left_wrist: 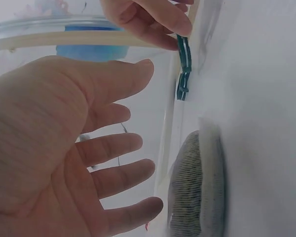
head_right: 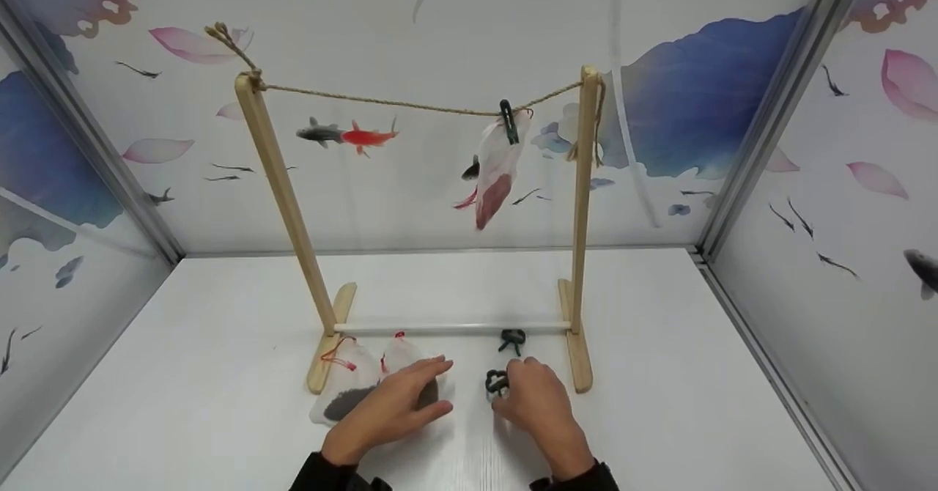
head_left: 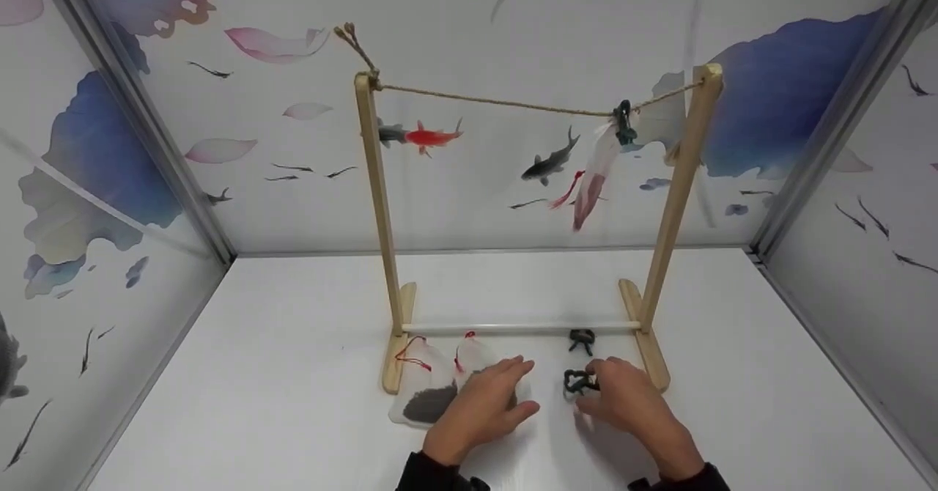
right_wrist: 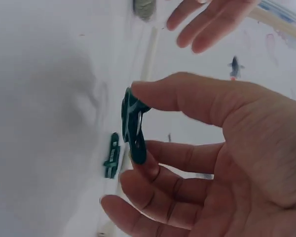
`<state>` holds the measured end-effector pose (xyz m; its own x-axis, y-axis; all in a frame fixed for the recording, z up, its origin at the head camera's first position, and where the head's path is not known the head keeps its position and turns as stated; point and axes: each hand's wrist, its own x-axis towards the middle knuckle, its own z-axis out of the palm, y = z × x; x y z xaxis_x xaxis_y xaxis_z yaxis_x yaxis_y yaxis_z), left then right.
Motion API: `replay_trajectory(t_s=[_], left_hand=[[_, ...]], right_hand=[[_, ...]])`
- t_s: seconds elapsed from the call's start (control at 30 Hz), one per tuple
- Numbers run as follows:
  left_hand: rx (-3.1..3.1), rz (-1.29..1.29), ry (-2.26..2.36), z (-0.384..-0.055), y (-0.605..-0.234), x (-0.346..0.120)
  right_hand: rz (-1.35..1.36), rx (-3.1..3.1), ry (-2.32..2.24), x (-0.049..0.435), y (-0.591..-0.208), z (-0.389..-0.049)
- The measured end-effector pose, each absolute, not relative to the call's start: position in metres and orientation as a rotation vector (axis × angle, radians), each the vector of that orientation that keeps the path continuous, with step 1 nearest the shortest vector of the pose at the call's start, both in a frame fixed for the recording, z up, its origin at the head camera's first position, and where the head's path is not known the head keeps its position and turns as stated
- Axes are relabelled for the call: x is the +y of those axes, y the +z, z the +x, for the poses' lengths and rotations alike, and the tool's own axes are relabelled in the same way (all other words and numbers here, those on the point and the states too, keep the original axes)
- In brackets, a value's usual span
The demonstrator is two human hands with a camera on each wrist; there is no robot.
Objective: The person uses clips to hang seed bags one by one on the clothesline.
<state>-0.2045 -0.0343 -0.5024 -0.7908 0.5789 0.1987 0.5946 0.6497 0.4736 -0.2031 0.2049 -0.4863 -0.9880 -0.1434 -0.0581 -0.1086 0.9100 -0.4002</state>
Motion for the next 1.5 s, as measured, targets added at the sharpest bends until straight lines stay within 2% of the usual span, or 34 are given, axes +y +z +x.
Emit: replay_trajectory(t_s=[0.23, 0.33, 0.73, 0.97, 1.5], left_hand=[[-2.827, -1.056, -0.901, -0.205, -0.495, -0.038], [-2.836, -1.102, -0.921, -0.207, -0.493, -0.038], [-2.832, -1.249, -0.985, -0.207, -0.492, -0.034], [-2.733, -1.328, -1.067, -0.207, -0.493, -0.032], [-2.764, -1.118, -1.074, -0.205, -0.482, -0.038]], right_hand=[[-0.771, 2.867, -0.778, 0.199, -0.464, -0.184], [-0.888, 2.788, -0.801, 0.198, -0.458, -0.18], [-0.946, 2.696, -0.874, 0.198, -0.454, -0.177], [-1.084, 2.714, -0.891, 0.198, -0.455, -0.176], [-1.039, 2.855, -0.839, 0.204, -0.45, -0.177]])
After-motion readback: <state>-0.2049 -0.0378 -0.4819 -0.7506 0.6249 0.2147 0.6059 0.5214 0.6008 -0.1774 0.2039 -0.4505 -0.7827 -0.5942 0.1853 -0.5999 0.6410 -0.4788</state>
